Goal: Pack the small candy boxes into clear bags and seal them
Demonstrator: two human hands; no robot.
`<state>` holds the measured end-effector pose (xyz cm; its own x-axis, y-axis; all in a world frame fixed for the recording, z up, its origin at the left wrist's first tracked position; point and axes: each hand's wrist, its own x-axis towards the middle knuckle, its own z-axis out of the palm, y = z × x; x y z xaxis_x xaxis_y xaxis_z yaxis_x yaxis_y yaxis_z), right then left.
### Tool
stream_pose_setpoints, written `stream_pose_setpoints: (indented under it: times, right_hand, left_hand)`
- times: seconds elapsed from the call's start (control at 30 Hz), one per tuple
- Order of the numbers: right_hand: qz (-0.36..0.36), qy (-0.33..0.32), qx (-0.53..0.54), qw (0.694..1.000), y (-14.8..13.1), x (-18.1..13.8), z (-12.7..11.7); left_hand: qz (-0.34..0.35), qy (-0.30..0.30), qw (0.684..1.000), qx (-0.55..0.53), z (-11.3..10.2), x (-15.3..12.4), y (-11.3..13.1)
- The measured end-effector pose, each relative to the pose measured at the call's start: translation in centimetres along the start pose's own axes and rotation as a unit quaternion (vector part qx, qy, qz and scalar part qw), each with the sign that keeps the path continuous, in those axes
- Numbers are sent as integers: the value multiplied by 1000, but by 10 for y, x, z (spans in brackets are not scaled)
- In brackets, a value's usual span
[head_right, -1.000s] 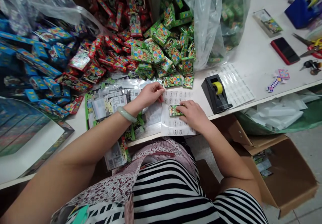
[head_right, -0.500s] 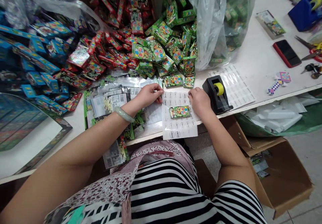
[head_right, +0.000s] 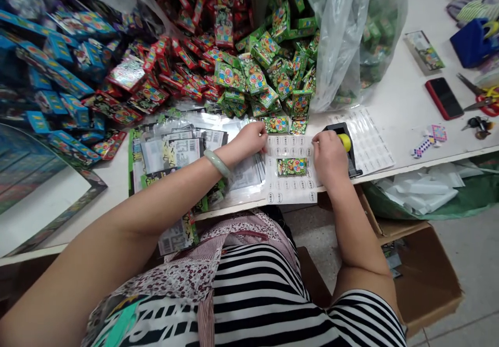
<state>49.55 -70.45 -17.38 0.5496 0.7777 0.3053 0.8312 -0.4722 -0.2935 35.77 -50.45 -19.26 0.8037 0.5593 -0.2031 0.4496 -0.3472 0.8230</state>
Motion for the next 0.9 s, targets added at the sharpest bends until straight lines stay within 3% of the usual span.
stream_pose_setpoints:
  times: [0.17, 0.27, 0.37, 0.47, 0.53, 0.63, 0.73, 0.8, 0.9]
  right_hand:
    - [39, 89, 149, 984, -9, -4, -21]
    - [52, 95, 339, 934, -27, -6, -30]
    - [65, 32, 493, 867, -52, -9, -34]
    - [42, -82, 551, 829, -87, -11, -24]
    - [-3, -168, 557, 813, -119, -10, -6]
    - [-96, -265, 514, 810, -178, -6, 31]
    - [-174, -274, 390, 862, -229, -4, 68]
    - [-209, -260, 322, 886, -248, -5, 84]
    - [-224, -261, 312, 885, -258, -13, 91]
  left_hand:
    - [30, 3, 998, 60, -6, 0, 15]
    - [95, 60, 993, 42, -36, -19, 19]
    - [118, 166, 979, 0, -92, -60, -7]
    - [62, 278, 959, 3, -148, -117, -59]
    - [10, 315, 948, 40, -171, -153, -95]
    - [-54, 297, 950, 79, -174, -188, -130]
    - [-64, 255, 963, 54, -157, -205, -138]
    - [-43, 238, 970, 38, -146, -213, -135]
    - [-1, 225, 974, 21, -138, -229, -128]
